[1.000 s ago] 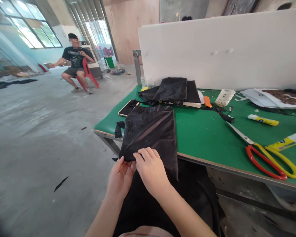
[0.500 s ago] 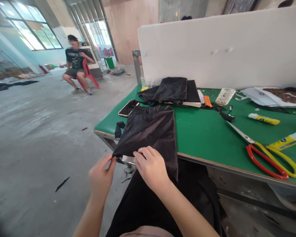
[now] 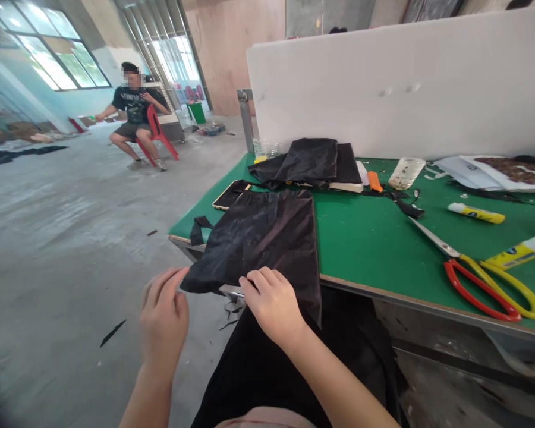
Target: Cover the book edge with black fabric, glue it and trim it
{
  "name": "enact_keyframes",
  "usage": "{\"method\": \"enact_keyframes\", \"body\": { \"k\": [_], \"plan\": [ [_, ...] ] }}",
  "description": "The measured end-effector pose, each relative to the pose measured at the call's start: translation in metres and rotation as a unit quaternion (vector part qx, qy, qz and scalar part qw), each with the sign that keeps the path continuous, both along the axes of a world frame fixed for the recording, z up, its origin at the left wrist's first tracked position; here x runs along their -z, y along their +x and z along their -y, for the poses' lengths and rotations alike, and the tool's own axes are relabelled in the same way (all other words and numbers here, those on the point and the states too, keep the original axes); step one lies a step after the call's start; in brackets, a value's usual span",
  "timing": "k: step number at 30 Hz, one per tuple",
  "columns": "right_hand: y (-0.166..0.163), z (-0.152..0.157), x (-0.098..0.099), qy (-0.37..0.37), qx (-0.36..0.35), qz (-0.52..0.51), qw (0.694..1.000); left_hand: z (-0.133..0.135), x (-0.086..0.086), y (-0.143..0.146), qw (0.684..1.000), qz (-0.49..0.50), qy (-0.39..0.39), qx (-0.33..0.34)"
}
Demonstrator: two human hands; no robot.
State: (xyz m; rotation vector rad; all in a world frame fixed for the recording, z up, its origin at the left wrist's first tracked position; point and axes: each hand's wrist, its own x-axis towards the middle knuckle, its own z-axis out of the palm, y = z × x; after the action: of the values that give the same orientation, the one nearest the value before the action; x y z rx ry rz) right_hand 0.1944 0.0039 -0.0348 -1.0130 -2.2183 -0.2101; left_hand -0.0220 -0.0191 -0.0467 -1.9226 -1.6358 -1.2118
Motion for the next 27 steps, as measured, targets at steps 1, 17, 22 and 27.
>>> {"method": "enact_keyframes", "body": {
  "k": [1, 17, 22, 27],
  "plan": [
    [0.000, 0.000, 0.000, 0.002, 0.000, 0.003, 1.000, 0.002, -0.005, 0.005, 0.999, 0.004, 0.032, 0.029],
    [0.000, 0.000, -0.002, -0.020, -0.006, 0.012, 1.000, -0.036, 0.007, 0.001, 0.962, -0.048, -0.015, 0.268],
    [0.000, 0.003, -0.010, -0.065, -0.005, 0.027, 0.998, -0.039, 0.013, -0.002, 0.961, 0.011, -0.040, 0.273],
    [0.011, 0.010, -0.024, -0.087, -0.011, 0.068, 0.994, -0.039, 0.018, -0.004, 0.960, 0.005, -0.035, 0.277]
  ]
}}
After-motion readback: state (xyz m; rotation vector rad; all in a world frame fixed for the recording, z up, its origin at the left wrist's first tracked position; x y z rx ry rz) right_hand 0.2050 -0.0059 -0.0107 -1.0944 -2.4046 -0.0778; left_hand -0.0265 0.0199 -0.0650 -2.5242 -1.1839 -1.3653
